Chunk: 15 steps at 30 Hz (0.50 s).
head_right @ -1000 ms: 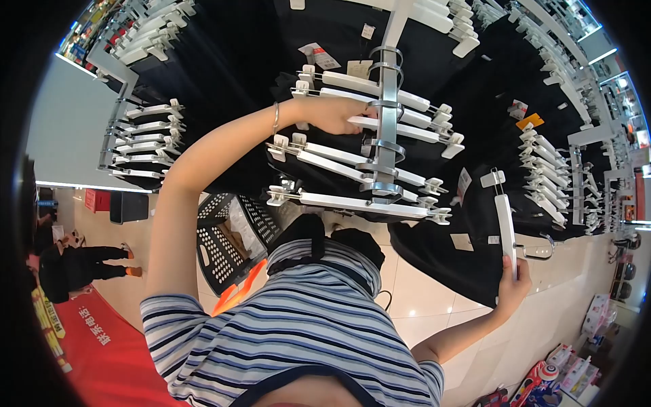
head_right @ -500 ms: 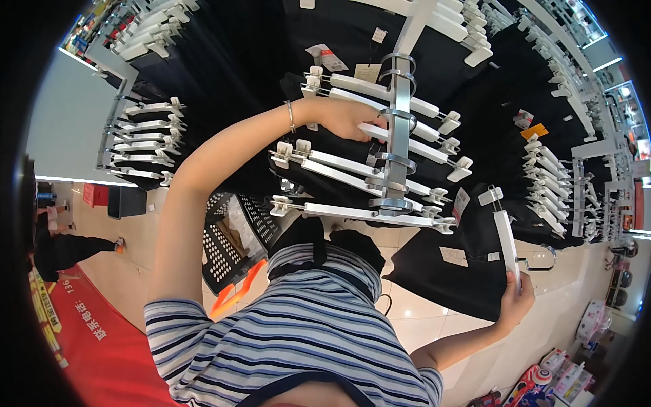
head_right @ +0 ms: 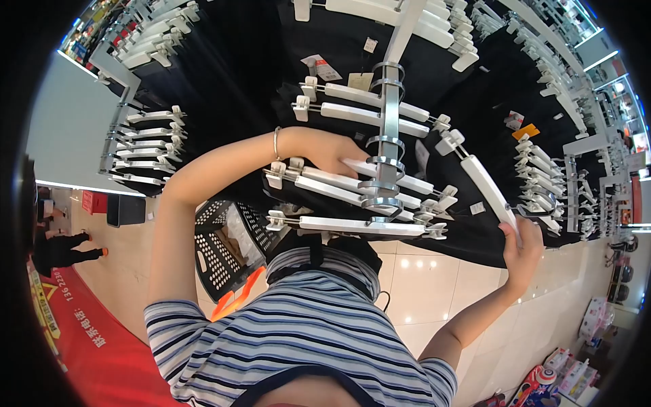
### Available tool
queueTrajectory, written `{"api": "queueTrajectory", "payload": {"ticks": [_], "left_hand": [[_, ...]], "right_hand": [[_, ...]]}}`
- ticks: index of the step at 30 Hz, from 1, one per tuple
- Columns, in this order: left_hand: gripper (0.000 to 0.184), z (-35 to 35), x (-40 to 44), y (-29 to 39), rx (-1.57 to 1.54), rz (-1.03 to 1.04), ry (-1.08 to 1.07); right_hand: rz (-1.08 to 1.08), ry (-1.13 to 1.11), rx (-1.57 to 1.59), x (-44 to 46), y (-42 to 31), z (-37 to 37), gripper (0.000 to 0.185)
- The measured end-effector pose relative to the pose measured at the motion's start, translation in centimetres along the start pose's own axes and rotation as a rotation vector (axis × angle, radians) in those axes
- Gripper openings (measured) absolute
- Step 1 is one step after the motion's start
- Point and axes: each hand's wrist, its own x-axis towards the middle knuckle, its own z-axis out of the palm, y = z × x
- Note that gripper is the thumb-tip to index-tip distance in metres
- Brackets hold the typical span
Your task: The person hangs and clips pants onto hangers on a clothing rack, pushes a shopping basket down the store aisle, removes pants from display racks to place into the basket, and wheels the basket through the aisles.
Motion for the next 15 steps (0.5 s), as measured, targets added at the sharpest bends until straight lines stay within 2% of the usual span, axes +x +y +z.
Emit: {"api": "queueTrajectory", "payload": {"ticks": [5,7,10,13,15], "left_hand": [[0.024,0.6,-0.4,0.9,0.031,0.055,0.061],[0.028,0.7,-0.5,1.0,0.059,0.082,0.074],[0.035,0.4,-0.7,2.8,0.184,-0.149,-0.020],[0.040,0.7,-1.1,4.7,0.409,-0.324,0.000],[0.043,1.4,-1.5,4.6,0.439,-0.295,0.065]], "right_hand": [[-0.096,-0.027,0.117,0.4,-0.2,1.2,0.025],[-0.139,-0.073,0.158,0.9,-1.0,1.8,0.026],[-0.278,-0.052,0.206,3.4,-3.7,3.3,0.025],[-0.356,-0.072,0.181,6.0,-5.7,4.9,0.022],[-0.423,-0.050,0.175,7.7,-7.1,6.1,0.021]]}}
